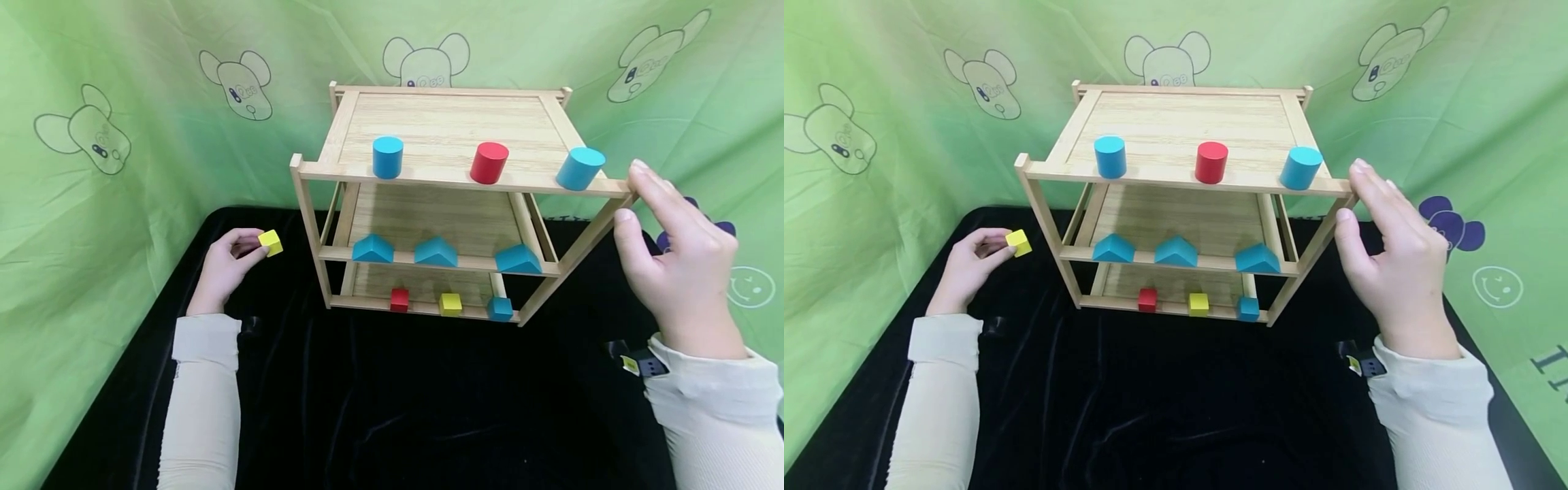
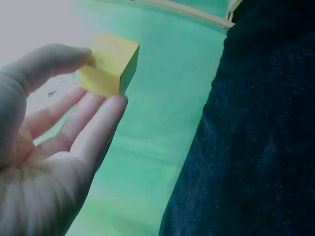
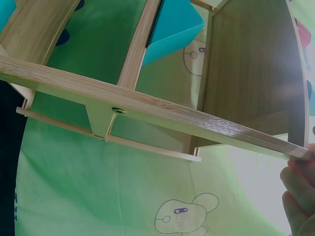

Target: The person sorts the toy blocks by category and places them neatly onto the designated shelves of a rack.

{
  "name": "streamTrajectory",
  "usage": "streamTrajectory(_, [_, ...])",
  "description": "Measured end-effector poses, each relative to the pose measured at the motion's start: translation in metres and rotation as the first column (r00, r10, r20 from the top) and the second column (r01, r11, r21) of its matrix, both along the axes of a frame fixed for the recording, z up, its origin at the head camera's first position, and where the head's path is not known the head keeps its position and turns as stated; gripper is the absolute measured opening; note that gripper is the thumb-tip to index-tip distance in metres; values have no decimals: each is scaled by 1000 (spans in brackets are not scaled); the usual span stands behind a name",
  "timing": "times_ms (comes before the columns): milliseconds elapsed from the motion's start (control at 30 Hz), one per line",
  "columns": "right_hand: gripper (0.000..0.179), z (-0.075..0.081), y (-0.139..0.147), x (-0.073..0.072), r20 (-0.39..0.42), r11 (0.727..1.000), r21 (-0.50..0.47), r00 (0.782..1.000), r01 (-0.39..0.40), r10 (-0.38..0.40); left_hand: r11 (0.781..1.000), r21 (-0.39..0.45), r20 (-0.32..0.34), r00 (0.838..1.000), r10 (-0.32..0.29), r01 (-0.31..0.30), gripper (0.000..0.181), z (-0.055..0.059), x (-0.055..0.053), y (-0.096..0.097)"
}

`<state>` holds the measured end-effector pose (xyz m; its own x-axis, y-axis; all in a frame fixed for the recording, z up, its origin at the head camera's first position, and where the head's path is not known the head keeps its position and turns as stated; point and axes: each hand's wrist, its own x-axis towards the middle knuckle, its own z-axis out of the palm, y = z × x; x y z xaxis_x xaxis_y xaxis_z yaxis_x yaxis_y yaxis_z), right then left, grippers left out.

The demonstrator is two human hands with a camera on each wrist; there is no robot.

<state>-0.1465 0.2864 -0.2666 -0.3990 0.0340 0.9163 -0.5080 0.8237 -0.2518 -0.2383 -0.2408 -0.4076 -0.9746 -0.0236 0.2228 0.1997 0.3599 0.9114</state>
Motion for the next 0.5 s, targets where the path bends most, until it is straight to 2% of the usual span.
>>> streamTrajectory(133, [41,0,-1,0,1,1000,6,1000,9,-9,998,-8,-17,998,-57,57,37,4,3,0])
streamTrajectory(367, [41,0,-1,-1,10,1000,7,1000,8,-8,985,-124,9,993,-117,117,38,17,10,-1])
streamTrajectory(500, [41,-1,0,0,20,1000,9,1000,21,-21,975,-150,22,986,-163,165,39,24,11,1])
